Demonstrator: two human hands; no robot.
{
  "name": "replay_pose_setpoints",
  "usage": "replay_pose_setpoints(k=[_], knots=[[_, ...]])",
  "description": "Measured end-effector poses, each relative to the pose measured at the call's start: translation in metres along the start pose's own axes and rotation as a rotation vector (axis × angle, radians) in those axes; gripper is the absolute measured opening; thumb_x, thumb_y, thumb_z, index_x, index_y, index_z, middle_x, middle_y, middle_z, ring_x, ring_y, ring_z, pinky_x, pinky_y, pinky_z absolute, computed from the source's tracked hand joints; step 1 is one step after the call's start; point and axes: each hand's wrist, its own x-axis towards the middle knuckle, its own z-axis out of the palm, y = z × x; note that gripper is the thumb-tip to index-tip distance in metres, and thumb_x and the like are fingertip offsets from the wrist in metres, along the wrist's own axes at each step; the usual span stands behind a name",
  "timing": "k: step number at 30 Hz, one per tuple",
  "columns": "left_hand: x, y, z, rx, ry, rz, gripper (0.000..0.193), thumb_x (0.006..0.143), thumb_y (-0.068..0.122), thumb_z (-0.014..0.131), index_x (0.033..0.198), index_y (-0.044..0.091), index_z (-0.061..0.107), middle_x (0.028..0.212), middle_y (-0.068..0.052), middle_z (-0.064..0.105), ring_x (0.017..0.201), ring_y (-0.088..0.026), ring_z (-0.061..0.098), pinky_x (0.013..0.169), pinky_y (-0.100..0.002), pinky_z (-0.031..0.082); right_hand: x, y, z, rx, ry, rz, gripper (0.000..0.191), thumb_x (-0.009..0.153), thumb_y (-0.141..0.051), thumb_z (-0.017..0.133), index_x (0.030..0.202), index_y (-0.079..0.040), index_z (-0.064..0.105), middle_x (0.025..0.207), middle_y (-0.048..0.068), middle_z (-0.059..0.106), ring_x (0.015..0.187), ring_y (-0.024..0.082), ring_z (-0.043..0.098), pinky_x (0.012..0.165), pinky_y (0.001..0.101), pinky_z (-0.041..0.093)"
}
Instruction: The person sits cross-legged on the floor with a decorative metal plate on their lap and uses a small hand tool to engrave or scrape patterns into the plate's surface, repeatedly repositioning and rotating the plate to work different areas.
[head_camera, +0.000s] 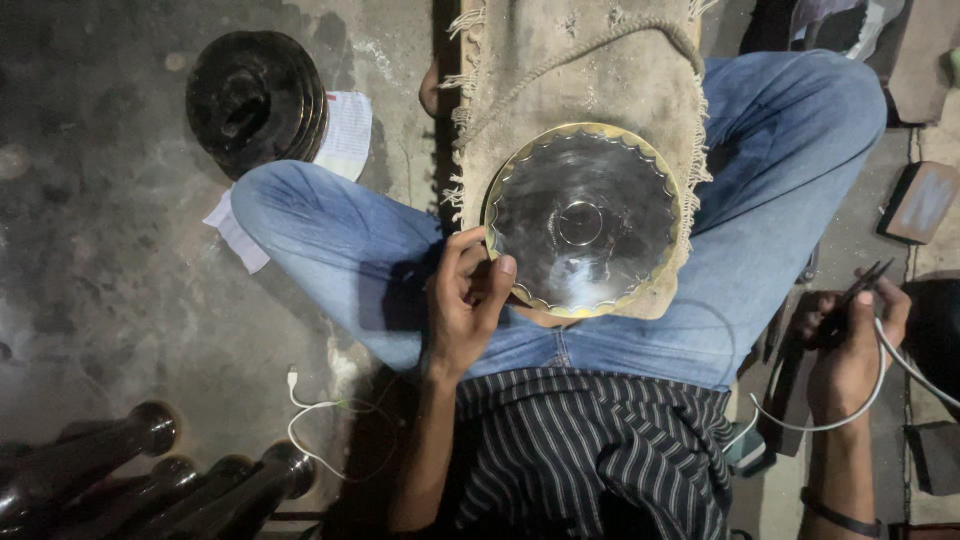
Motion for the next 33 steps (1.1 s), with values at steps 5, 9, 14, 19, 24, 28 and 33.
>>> replay_pose_setpoints(k=[5,9,14,19,24,28,33], knots=[[0.000,0.000,-0.002,0.051,-0.006,0.020,0.037,0.104,0.016,0.066,0.134,-0.001,0.052,0.090,-0.002,0.067,0.073,-0.003,0.057,0.058,-0.019,0.045,-0.005,-0.038,0.025,-0.130,-0.066,-0.109,0.022,0.126,-0.017,0.058,0.124,-0.004,0.039,0.095,0.009,0.054,0.088,0.019,0.059,0.078,0.0318,0.053],[0.000,0.000,-0.003,0.066,-0.019,0.026,0.038,0.105,0.017,0.065,0.136,-0.001,0.051,0.091,-0.003,0.068,0.075,-0.003,0.060,0.061,-0.019,0.049,-0.016,-0.102,0.065,-0.117,-0.194,-0.208,0.032,0.123,-0.020,0.063,0.116,-0.006,0.035,0.094,0.010,0.054,0.091,0.021,0.067,0.081,0.0335,0.059],[0.001,-0.003,-0.001,0.029,-0.012,0.028,0.039,0.104,0.016,0.066,0.134,-0.001,0.051,0.092,-0.003,0.068,0.075,-0.004,0.061,0.060,-0.020,0.049,-0.007,-0.154,0.129,-0.121,-0.298,-0.126,0.038,0.106,-0.024,0.062,0.136,-0.005,0.048,0.103,0.007,0.054,0.090,0.015,0.060,0.075,0.0272,0.050],[0.001,-0.006,-0.005,0.012,-0.017,0.008,0.039,0.103,0.016,0.067,0.134,-0.001,0.052,0.095,-0.003,0.070,0.077,-0.003,0.062,0.063,-0.019,0.050,0.030,-0.153,0.175,-0.150,-0.493,-0.157,0.019,0.105,-0.018,0.065,0.103,-0.002,0.053,0.093,0.000,0.054,0.085,0.006,0.051,0.078,0.0227,0.043],[-0.001,-0.007,-0.006,-0.016,-0.015,0.026,0.037,0.104,0.015,0.068,0.134,-0.002,0.053,0.096,-0.003,0.071,0.079,-0.003,0.061,0.066,-0.019,0.050,0.032,-0.154,0.201,-0.232,-0.541,-0.149,0.028,0.100,-0.017,0.073,0.086,-0.005,0.052,0.081,-0.007,0.052,0.076,0.001,0.046,0.067,0.0205,0.037],[0.000,-0.005,-0.009,-0.033,-0.031,0.042,0.037,0.104,0.015,0.067,0.133,-0.002,0.052,0.096,-0.004,0.072,0.079,-0.004,0.065,0.066,-0.020,0.054,0.028,-0.160,0.216,-0.303,-0.491,-0.122,0.038,0.102,-0.017,0.072,0.075,-0.006,0.048,0.071,-0.009,0.046,0.068,-0.001,0.039,0.059,0.0201,0.030],[0.001,-0.006,-0.010,-0.017,-0.030,0.038,0.038,0.103,0.015,0.067,0.134,-0.002,0.052,0.096,-0.005,0.073,0.078,-0.005,0.066,0.065,-0.020,0.054,0.034,-0.162,0.223,-0.355,-0.416,-0.099,0.047,0.105,-0.016,0.070,0.065,-0.006,0.047,0.062,-0.010,0.043,0.060,-0.002,0.035,0.052,0.0214,0.026]])
